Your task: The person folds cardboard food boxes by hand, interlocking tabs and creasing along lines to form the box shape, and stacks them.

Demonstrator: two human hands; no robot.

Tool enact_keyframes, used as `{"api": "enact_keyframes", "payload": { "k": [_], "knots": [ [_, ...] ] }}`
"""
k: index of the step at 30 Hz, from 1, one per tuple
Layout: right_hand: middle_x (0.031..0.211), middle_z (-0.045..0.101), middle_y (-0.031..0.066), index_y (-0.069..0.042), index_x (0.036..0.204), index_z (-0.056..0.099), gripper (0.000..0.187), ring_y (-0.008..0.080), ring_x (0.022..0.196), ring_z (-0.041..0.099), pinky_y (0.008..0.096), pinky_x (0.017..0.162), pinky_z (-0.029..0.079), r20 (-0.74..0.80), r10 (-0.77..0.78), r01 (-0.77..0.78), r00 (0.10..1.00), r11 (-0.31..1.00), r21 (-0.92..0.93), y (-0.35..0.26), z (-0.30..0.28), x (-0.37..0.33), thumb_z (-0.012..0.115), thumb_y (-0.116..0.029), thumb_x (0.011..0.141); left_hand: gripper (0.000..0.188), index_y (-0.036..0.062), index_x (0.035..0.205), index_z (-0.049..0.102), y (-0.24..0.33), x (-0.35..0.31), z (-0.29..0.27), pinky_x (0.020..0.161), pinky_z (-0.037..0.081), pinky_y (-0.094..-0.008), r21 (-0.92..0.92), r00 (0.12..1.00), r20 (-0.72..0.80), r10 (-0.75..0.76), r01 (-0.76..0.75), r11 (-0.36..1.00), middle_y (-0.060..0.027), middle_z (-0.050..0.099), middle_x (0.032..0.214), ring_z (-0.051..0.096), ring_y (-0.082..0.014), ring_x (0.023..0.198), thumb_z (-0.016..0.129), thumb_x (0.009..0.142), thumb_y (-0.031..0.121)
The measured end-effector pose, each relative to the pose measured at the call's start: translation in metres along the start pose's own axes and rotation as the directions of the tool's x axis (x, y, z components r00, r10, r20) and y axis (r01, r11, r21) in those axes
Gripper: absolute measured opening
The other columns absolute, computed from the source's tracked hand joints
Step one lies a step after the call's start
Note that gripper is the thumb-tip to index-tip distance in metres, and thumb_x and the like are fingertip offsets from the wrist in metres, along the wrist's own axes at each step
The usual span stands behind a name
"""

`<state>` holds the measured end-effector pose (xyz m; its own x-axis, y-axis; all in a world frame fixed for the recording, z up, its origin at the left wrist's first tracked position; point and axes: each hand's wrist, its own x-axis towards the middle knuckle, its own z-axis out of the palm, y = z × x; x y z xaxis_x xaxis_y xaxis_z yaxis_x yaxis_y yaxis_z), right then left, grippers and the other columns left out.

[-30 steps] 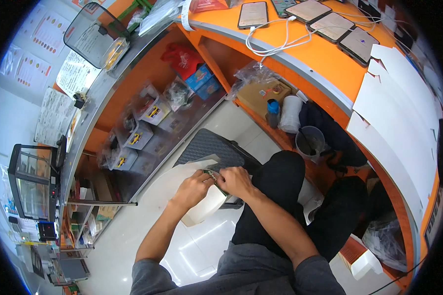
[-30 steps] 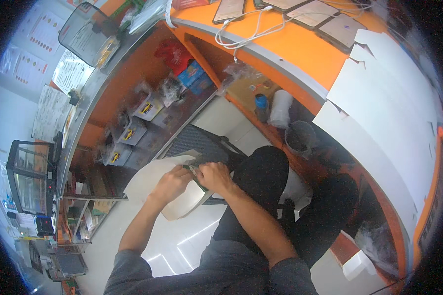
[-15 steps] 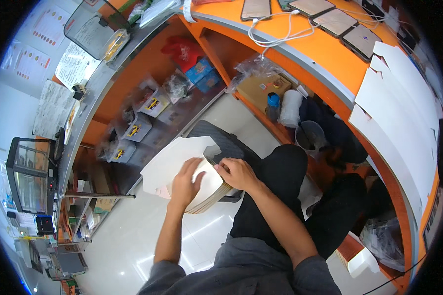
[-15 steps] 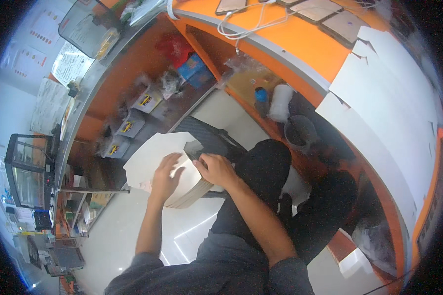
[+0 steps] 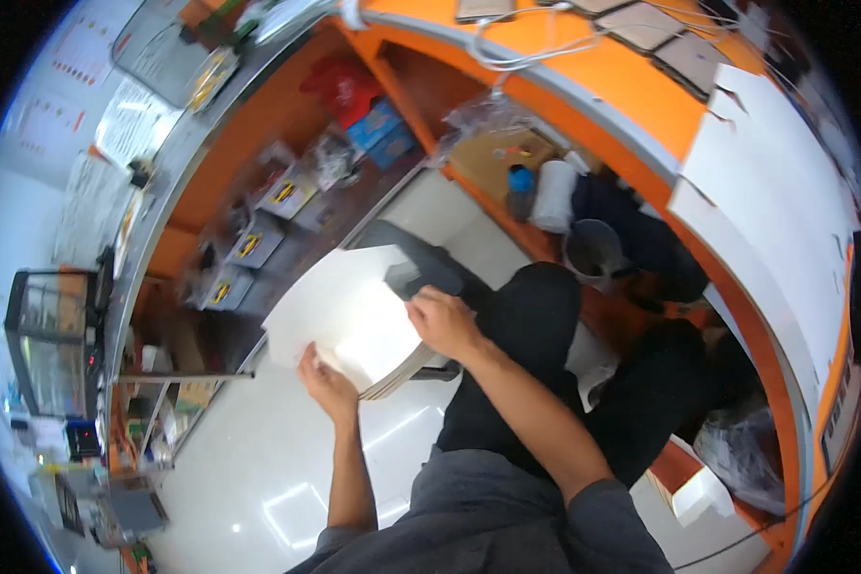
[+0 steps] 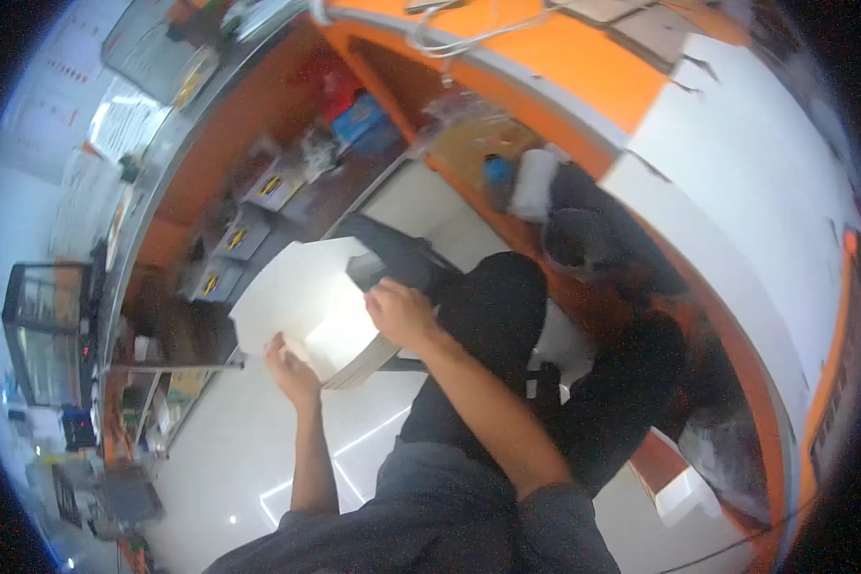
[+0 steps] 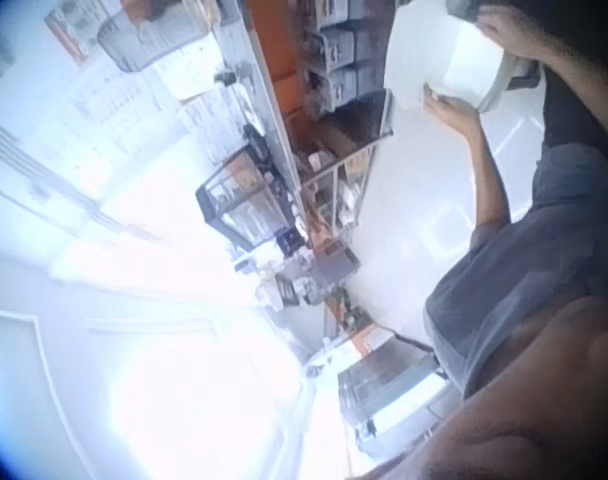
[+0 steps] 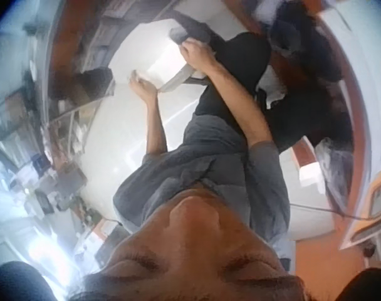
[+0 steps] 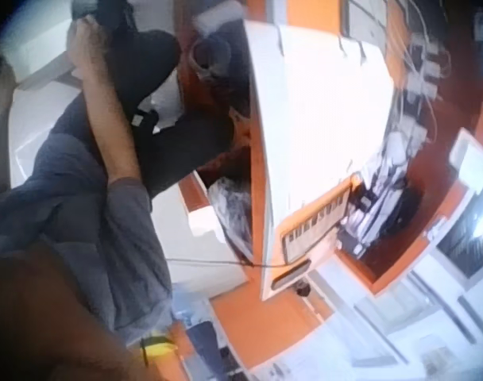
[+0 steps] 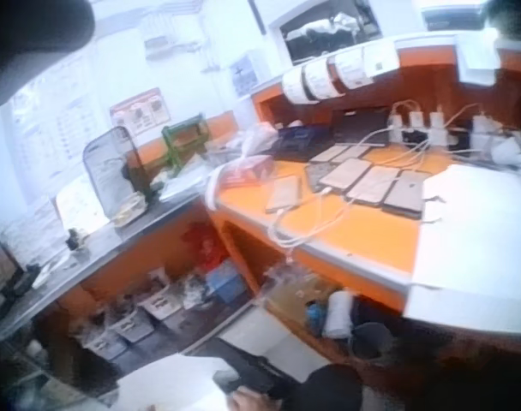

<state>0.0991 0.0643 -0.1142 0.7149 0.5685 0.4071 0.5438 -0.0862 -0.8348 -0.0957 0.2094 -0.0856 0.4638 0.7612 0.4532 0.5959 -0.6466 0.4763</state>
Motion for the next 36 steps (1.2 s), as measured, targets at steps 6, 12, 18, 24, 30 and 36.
{"api": "enact_keyframes", "payload": {
  "k": [6, 12, 18, 24, 30, 36],
  "knots": [
    [0.09, 0.063, 0.014, -0.005, 0.084, 0.066, 0.017, 0.037, 0.084, 0.065, 0.0486, 0.072, 0.054, 0.08, 0.081, -0.077, 0.993, 0.996, -0.054, -0.003, 0.006, -0.003, 0.063, -0.019, 0.093, 0.042, -0.0044, 0.135, 0.055, -0.056, -0.013, 0.026, 0.107, 0.045, -0.0429, -0.208, 0.995, -0.042, -0.092, 0.082, 0.975, -0.0217, 0.056, 0.138, 0.054, -0.0365, 0.128, 0.047, 0.093, -0.007],
    [0.088, 0.062, 0.0115, 0.0, 0.081, 0.062, 0.012, 0.0322, 0.076, 0.064, 0.0391, 0.066, 0.053, -0.335, -0.131, 0.189, 0.933, 0.971, 0.147, -0.08, -0.096, -0.008, 0.072, -0.003, 0.086, 0.041, -0.0056, 0.139, 0.049, -0.043, -0.007, 0.037, 0.106, 0.046, -0.0413, -0.227, 0.989, -0.085, -0.122, 0.1, 0.969, -0.0221, 0.053, 0.141, 0.055, -0.0336, 0.126, 0.045, 0.099, -0.004],
    [0.1, 0.068, 0.0117, -0.005, 0.086, 0.068, 0.014, 0.0272, 0.082, 0.068, 0.0362, 0.068, 0.057, -0.344, -0.501, 0.252, 0.794, 0.786, -0.564, -0.183, -0.293, -0.048, 0.077, -0.009, 0.076, 0.041, -0.0047, 0.139, 0.048, -0.001, 0.006, 0.043, 0.1, 0.049, -0.0401, -0.462, 0.925, -0.01, -0.379, 0.332, 0.822, -0.0196, 0.052, 0.138, 0.057, -0.0306, 0.12, 0.042, 0.099, -0.001],
    [0.117, 0.067, 0.0171, -0.001, 0.116, 0.066, 0.042, 0.0374, 0.114, 0.06, 0.0483, 0.096, 0.048, -0.293, -0.043, -0.257, 0.955, 0.372, -0.892, -0.203, -0.391, -0.066, 0.072, -0.031, 0.088, 0.04, -0.0039, 0.137, 0.05, 0.011, 0.016, 0.069, 0.101, 0.048, -0.0404, -0.611, 0.906, 0.071, -0.417, 0.37, 0.7, -0.019, 0.052, 0.137, 0.057, -0.0308, 0.12, 0.044, 0.098, 0.0],
    [0.11, 0.071, 0.0153, -0.003, 0.11, 0.069, 0.035, 0.0368, 0.105, 0.064, 0.046, 0.092, 0.051, -0.259, 0.0, -0.232, 0.966, 0.445, -0.865, -0.192, -0.413, -0.082, 0.068, -0.034, 0.093, 0.038, -0.0047, 0.136, 0.049, 0.018, 0.024, 0.068, 0.105, 0.045, -0.0392, -0.587, 0.893, 0.089, -0.441, 0.405, 0.701, -0.0193, 0.052, 0.137, 0.055, -0.0299, 0.124, 0.047, 0.099, 0.002],
    [0.098, 0.071, 0.0166, -0.005, 0.104, 0.071, 0.025, 0.0351, 0.097, 0.066, 0.0452, 0.083, 0.051, -0.23, 0.184, -0.294, 0.956, 0.577, -0.762, -0.207, -0.436, -0.065, 0.063, -0.028, 0.096, 0.04, -0.0038, 0.137, 0.046, 0.013, 0.036, 0.058, 0.104, 0.044, -0.0385, -0.612, 0.857, 0.199, -0.475, 0.487, 0.622, -0.0175, 0.053, 0.135, 0.055, -0.0275, 0.122, 0.052, 0.099, 0.004]
  ]
}}
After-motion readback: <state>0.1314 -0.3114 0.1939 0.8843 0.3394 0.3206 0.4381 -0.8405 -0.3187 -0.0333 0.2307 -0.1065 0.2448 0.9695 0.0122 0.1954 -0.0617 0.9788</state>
